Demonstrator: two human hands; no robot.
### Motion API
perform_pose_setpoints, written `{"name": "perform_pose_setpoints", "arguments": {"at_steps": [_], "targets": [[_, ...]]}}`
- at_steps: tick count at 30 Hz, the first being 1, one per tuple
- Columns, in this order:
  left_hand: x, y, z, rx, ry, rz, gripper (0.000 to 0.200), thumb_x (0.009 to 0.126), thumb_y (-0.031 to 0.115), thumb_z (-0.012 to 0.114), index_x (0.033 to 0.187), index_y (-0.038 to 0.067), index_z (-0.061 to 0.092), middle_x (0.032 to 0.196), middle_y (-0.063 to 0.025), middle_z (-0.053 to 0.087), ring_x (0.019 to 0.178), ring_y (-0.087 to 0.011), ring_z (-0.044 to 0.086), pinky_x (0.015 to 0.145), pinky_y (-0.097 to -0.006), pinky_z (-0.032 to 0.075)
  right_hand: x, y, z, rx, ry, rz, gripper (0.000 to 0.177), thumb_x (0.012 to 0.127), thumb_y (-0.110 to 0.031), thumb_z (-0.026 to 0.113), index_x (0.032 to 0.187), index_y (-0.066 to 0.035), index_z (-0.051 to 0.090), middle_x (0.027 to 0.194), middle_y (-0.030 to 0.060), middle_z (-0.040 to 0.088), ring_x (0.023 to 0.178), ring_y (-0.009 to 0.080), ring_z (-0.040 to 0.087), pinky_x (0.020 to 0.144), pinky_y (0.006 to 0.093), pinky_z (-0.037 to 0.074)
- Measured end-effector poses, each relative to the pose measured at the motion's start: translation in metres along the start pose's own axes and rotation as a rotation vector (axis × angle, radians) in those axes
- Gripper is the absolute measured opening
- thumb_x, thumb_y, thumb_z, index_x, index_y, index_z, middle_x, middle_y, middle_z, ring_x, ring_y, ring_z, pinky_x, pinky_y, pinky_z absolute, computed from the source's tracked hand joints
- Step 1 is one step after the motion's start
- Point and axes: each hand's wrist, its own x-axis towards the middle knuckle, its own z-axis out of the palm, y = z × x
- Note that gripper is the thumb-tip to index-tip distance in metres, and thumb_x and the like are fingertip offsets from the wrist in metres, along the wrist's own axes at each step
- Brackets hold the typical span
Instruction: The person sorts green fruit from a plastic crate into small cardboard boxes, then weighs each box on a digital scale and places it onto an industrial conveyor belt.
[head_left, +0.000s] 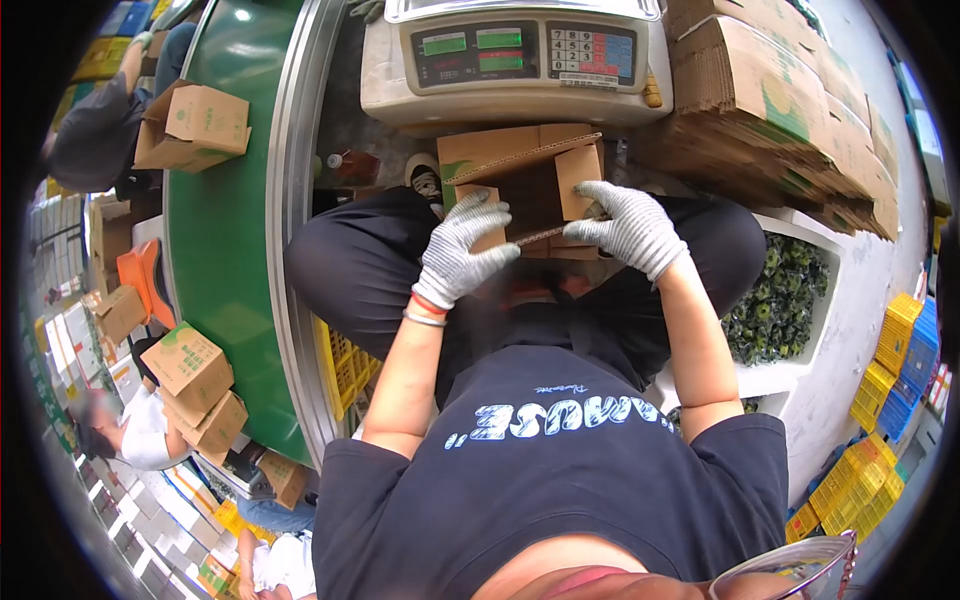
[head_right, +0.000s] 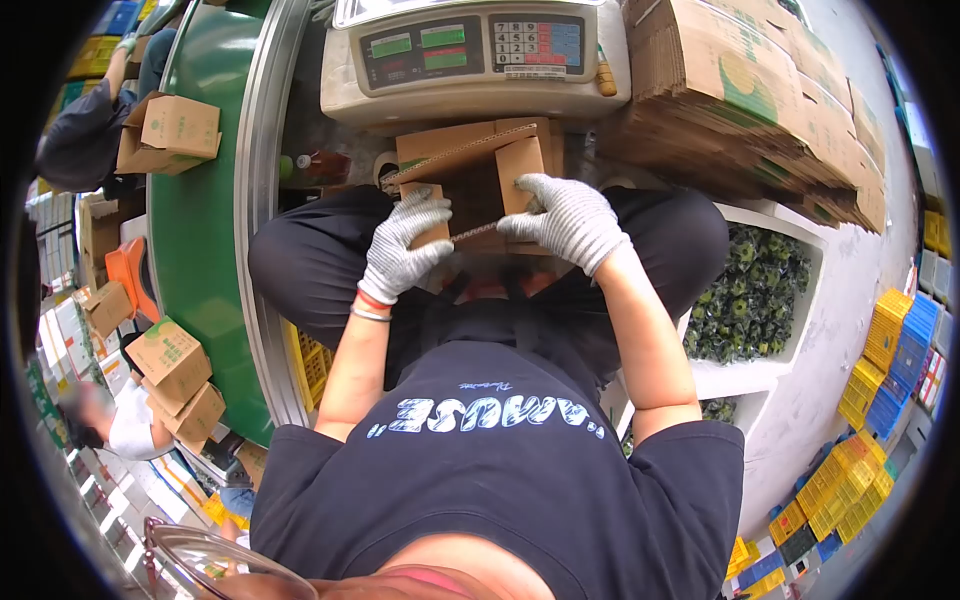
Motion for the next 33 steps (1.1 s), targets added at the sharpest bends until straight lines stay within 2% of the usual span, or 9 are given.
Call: {"name": "perform_pose_setpoints", "arguments": {"at_steps": [3,5,8,14,19,23,28,31,33], "targets": [[0.000,-0.020,0.033,0.024,0.525,0.057,0.044,0.061,0.019,0.084,0.094,0.003,0.061,0.094,-0.0105,0.062,0.093,-0.0273,0.058,0.086,-0.0373,0.046,0.006,-0.020,0.008,-0.441,0.206,-0.008,0.047,0.074,-0.046,0.067,0.099,-0.007,0.064,0.088,0.0134,0.061,0.086,0.0290,0.058,0.076,0.0371,0.049],[0.005,-0.025,0.060,-0.181,0.703,-0.311,0.065,0.060,0.023,0.086,0.110,0.002,0.049,0.102,-0.0115,0.055,0.096,-0.0243,0.055,0.087,-0.0363,0.046,0.017,-0.034,0.015,-0.587,0.310,0.126,0.053,0.069,-0.042,0.072,0.106,-0.007,0.058,0.107,0.0142,0.053,0.104,0.0289,0.051,0.082,0.0402,0.046],[0.011,-0.035,0.062,-0.255,0.587,-0.394,0.096,0.059,0.027,0.087,0.131,0.000,0.029,0.118,-0.0162,0.043,0.109,-0.0248,0.048,0.093,-0.0355,0.044,0.026,-0.019,0.016,-0.333,0.850,-0.273,0.077,0.058,-0.026,0.080,0.125,-0.009,0.046,0.129,0.0145,0.041,0.120,0.0305,0.039,0.096,0.0443,0.035],[0.003,-0.041,0.061,-0.391,0.658,-0.129,0.108,0.073,0.062,0.064,0.145,0.003,0.008,0.146,-0.0159,0.020,0.128,-0.0264,0.031,0.108,-0.0368,0.024,0.016,-0.005,0.026,-0.455,0.477,-0.432,0.057,0.069,-0.023,0.072,0.122,-0.016,0.053,0.128,0.0076,0.049,0.123,0.0289,0.042,0.101,0.0465,0.034],[0.010,-0.036,0.055,-0.510,0.600,-0.154,0.066,0.079,0.018,0.072,0.134,0.002,0.040,0.133,-0.0110,0.044,0.122,-0.0207,0.041,0.104,-0.0333,0.031,0.003,0.018,0.036,-0.143,0.425,-0.471,0.056,0.075,-0.019,0.068,0.127,-0.010,0.050,0.134,0.0143,0.046,0.129,0.0325,0.037,0.105,0.0443,0.032],[0.019,-0.032,0.044,-0.307,0.493,-0.272,0.050,0.075,0.008,0.073,0.121,0.002,0.053,0.119,-0.0092,0.056,0.109,-0.0196,0.052,0.097,-0.0318,0.040,0.051,0.043,0.054,0.742,0.609,-0.284,0.066,0.078,-0.016,0.068,0.135,-0.001,0.038,0.132,0.0220,0.046,0.126,0.0296,0.042,0.104,0.0331,0.033],[0.019,-0.032,0.041,-0.209,0.437,-0.285,0.052,0.076,0.006,0.071,0.123,0.001,0.050,0.121,-0.0118,0.053,0.114,-0.0223,0.049,0.100,-0.0325,0.036,0.050,0.040,0.041,0.536,0.327,-0.078,0.066,0.078,-0.023,0.069,0.133,-0.002,0.040,0.128,0.0184,0.050,0.117,0.0251,0.049,0.099,0.0322,0.037],[0.029,0.005,0.026,0.609,0.326,-0.098,0.071,0.065,0.014,0.075,0.129,0.005,0.045,0.131,-0.0197,0.042,0.124,-0.0374,0.036,0.105,-0.0453,0.028,0.043,0.038,0.039,0.308,0.442,-0.089,0.061,0.075,-0.025,0.069,0.127,-0.004,0.045,0.126,0.0201,0.051,0.115,0.0310,0.051,0.098,0.0348,0.040],[0.046,0.038,0.036,0.752,0.188,0.016,0.068,0.069,0.010,0.070,0.132,0.009,0.044,0.135,-0.0184,0.041,0.126,-0.0409,0.033,0.108,-0.0473,0.025,0.041,0.038,0.045,0.287,0.555,-0.057,0.060,0.076,-0.029,0.066,0.127,-0.005,0.045,0.125,0.0200,0.051,0.114,0.0342,0.050,0.097,0.0367,0.041]]}}
